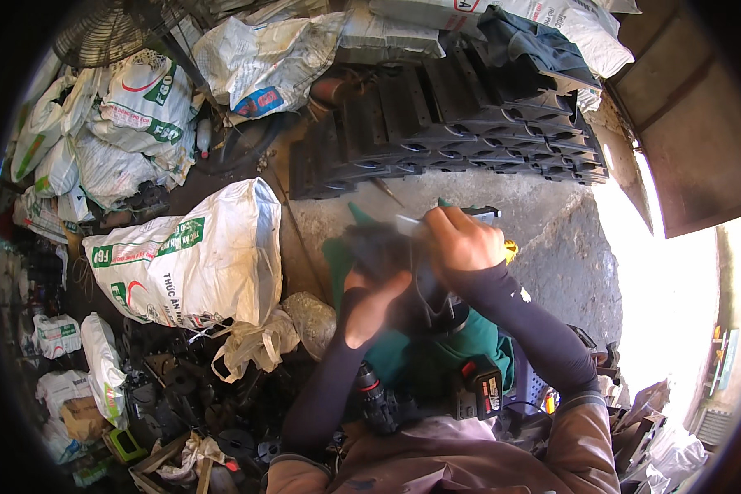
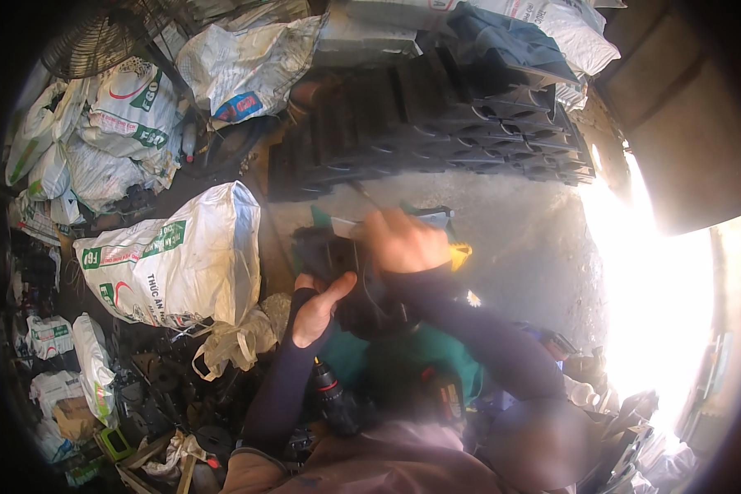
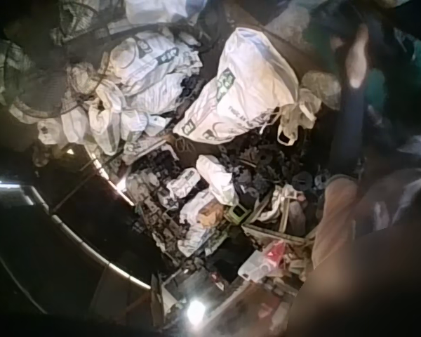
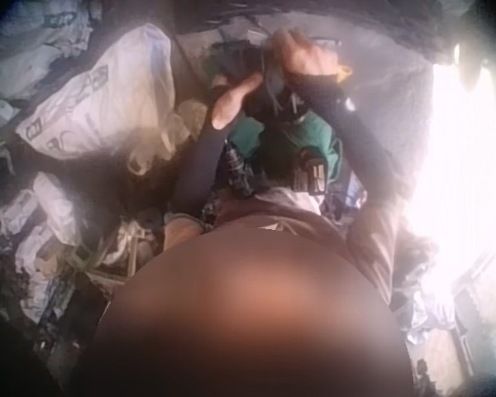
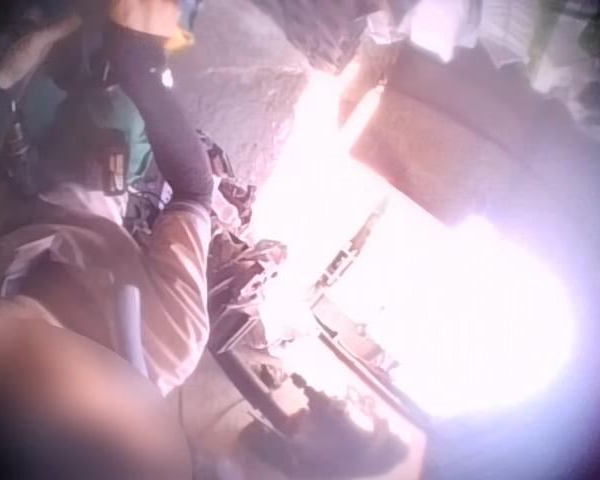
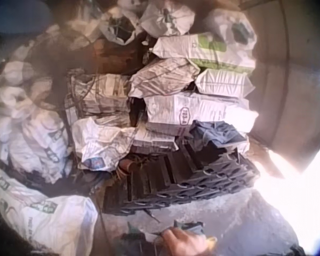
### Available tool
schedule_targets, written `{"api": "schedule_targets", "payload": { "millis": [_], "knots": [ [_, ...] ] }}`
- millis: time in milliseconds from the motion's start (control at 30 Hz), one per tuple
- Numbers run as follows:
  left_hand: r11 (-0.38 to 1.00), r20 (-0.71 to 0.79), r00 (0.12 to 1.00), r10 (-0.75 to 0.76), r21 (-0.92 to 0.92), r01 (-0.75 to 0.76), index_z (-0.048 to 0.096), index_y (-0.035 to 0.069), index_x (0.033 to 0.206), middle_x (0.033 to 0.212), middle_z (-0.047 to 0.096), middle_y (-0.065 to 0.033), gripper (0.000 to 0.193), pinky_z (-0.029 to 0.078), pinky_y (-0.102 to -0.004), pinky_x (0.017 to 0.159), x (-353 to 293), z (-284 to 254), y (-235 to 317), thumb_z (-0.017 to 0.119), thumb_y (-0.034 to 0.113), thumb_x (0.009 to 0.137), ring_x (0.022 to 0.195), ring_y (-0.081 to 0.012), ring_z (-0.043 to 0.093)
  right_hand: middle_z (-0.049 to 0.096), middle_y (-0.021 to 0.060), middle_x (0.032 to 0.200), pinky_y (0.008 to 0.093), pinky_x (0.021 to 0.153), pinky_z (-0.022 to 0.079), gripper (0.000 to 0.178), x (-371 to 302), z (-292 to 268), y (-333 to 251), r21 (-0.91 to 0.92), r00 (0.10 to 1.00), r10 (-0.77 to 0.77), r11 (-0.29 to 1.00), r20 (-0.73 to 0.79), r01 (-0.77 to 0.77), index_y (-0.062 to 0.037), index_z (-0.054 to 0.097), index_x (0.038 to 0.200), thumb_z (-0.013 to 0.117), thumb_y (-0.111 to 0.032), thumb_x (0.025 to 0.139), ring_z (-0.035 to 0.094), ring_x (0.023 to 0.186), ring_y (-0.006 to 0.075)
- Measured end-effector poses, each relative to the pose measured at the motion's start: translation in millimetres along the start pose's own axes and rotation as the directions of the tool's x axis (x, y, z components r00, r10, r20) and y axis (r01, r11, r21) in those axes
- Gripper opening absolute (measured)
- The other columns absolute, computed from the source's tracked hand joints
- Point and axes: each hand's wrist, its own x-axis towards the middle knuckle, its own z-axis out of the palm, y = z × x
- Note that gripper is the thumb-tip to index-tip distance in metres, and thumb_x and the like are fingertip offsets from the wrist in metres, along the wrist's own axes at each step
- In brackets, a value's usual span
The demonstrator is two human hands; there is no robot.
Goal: The person uses a cordless drill to deburr a black plastic part, then scrapes and sands the surface with a utility knife and sanding block. The person flips the part and continues sanding, then wipes the surface with a cloth.
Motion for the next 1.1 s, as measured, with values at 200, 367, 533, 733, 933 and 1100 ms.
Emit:
{"api": "schedule_targets", "payload": {
  "millis": [200,367,533,733,933,1100],
  "knots": [
    [0.999,-0.011,0.999,0.036,0.025,-0.035,0.053,0.002,0.125,0.115,0.058,-0.0044,0.046,0.045,-0.0287,0.089,0.3,-0.1,-2.2,0.066,-0.002,0.082,0.105,-0.0137,0.055,0.057,0.0074,0.075,0.0422,0.054,0.049,0.014,2.8,0.7,2.4,-0.011,1.000,-0.018,1.000,0.024,0.018,-0.0097,0.054,0.086,0.064,-0.015,0.078,0.063,0.064,0.0296],
    [0.999,0.019,0.998,0.052,0.013,-0.052,0.053,0.003,0.125,0.116,0.059,-0.0056,0.046,0.046,-0.0285,0.088,-0.7,1.7,6.2,0.067,-0.001,0.082,0.104,-0.0148,0.057,0.058,0.0079,0.075,0.0433,0.056,0.050,0.013,4.0,-3.8,1.5,-0.032,0.993,0.020,0.999,0.113,-0.016,-0.0098,0.054,0.087,0.063,-0.016,0.080,0.063,0.065,0.0304],
    [0.983,-0.015,0.983,-0.182,0.016,0.182,0.054,0.002,0.124,0.115,0.059,-0.0056,0.045,0.045,-0.0298,0.090,-4.7,1.7,17.2,0.067,0.001,0.082,0.104,-0.0154,0.056,0.058,0.0081,0.077,0.0428,0.056,0.050,0.019,5.1,-8.2,6.0,-0.037,0.984,0.016,0.999,0.177,-0.010,-0.0094,0.054,0.088,0.065,-0.012,0.073,0.063,0.067,0.0308],
    [0.999,0.029,0.999,-0.034,-0.035,0.035,0.054,0.003,0.124,0.113,0.060,-0.0052,0.044,0.045,-0.0290,0.090,-2.7,-0.6,9.3,0.067,0.000,0.082,0.103,-0.0157,0.058,0.057,0.0077,0.077,0.0423,0.057,0.050,0.022,3.2,-0.7,9.9,-0.006,0.990,-0.054,0.998,0.131,0.056,-0.0095,0.055,0.088,0.066,-0.009,0.069,0.063,0.069,0.0300],
    [0.999,0.023,0.999,-0.022,-0.023,0.022,0.052,0.004,0.125,0.113,0.061,-0.0065,0.045,0.046,-0.0295,0.090,0.7,-2.7,4.3,0.066,-0.003,0.083,0.103,-0.0177,0.060,0.057,0.0072,0.076,0.0418,0.057,0.050,0.021,1.3,6.4,13.3,0.015,0.995,-0.047,0.999,0.088,0.045,-0.0095,0.054,0.087,0.066,-0.008,0.069,0.064,0.069,0.0291],
    [0.997,0.017,0.999,-0.051,-0.050,0.052,0.056,0.003,0.121,0.112,0.060,-0.0042,0.043,0.046,-0.0297,0.088,1.2,-0.3,6.2,0.069,0.000,0.079,0.101,-0.0154,0.058,0.057,0.0072,0.075,0.0413,0.058,0.050,0.021,-1.8,8.3,14.6,0.003,0.996,-0.041,0.999,0.074,0.041,-0.0091,0.055,0.087,0.066,-0.008,0.069,0.063,0.068,0.0289]
  ]
}}
